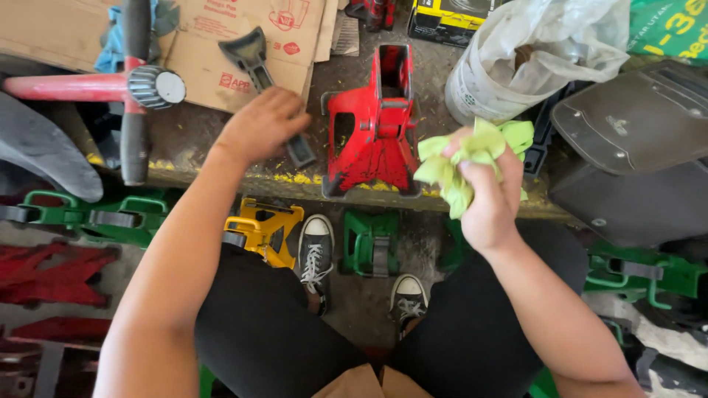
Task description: Cleaning automotive jack stand components with a green cloth.
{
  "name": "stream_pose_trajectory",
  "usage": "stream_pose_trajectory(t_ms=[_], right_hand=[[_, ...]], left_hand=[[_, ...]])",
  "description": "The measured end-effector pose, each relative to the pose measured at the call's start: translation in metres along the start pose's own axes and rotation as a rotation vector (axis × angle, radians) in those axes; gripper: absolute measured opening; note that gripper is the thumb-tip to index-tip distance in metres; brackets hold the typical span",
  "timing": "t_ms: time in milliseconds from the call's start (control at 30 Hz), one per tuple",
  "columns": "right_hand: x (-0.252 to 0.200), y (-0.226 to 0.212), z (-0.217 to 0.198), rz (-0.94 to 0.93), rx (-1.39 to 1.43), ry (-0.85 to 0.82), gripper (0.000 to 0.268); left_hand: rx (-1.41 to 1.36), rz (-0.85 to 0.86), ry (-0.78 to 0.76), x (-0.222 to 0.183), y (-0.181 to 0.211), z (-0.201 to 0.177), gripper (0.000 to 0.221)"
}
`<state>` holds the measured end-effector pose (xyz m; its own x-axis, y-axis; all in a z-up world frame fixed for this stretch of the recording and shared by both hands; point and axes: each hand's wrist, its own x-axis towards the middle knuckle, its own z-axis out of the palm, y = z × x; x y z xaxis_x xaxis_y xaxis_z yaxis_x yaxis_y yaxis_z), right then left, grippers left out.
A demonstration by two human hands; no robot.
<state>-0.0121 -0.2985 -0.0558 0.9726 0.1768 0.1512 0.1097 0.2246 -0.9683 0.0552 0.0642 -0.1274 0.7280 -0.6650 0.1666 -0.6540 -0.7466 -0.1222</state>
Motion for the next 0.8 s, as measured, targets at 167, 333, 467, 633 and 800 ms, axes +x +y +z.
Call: stream_pose_trajectory(t_ms=[167,333,467,633,800], right_hand=[[0.005,0.015,-0.012,-0.016,0.035,0.027,0.026],[0.015,0.029,-0.019,-0.099,0.055,0.011,0.026],[0.018,0.029,-0.023,-0.194,-0.03,0.046,0.025],[0.022,0.027,-0.033,-0.037,0.009,0.104,0.025],[0.041,0.069,-0.063,0.088,0.219,0.163,0.035]], left_hand=[[0.194,-0.145,-0.133,-0.053,-0.025,0.02,0.064],[0.375,-0.251,-0.241,-0.058,-0.012,0.012,0.075],[0.347,-0.491,-0.273,-0.061,-0.016,0.045,0.077],[0.083,-0.695,-0.232,-0.046,0.009,0.007,0.086],[-0.423,-0.611,0.217,-0.012,0.032,0.006,0.052]])
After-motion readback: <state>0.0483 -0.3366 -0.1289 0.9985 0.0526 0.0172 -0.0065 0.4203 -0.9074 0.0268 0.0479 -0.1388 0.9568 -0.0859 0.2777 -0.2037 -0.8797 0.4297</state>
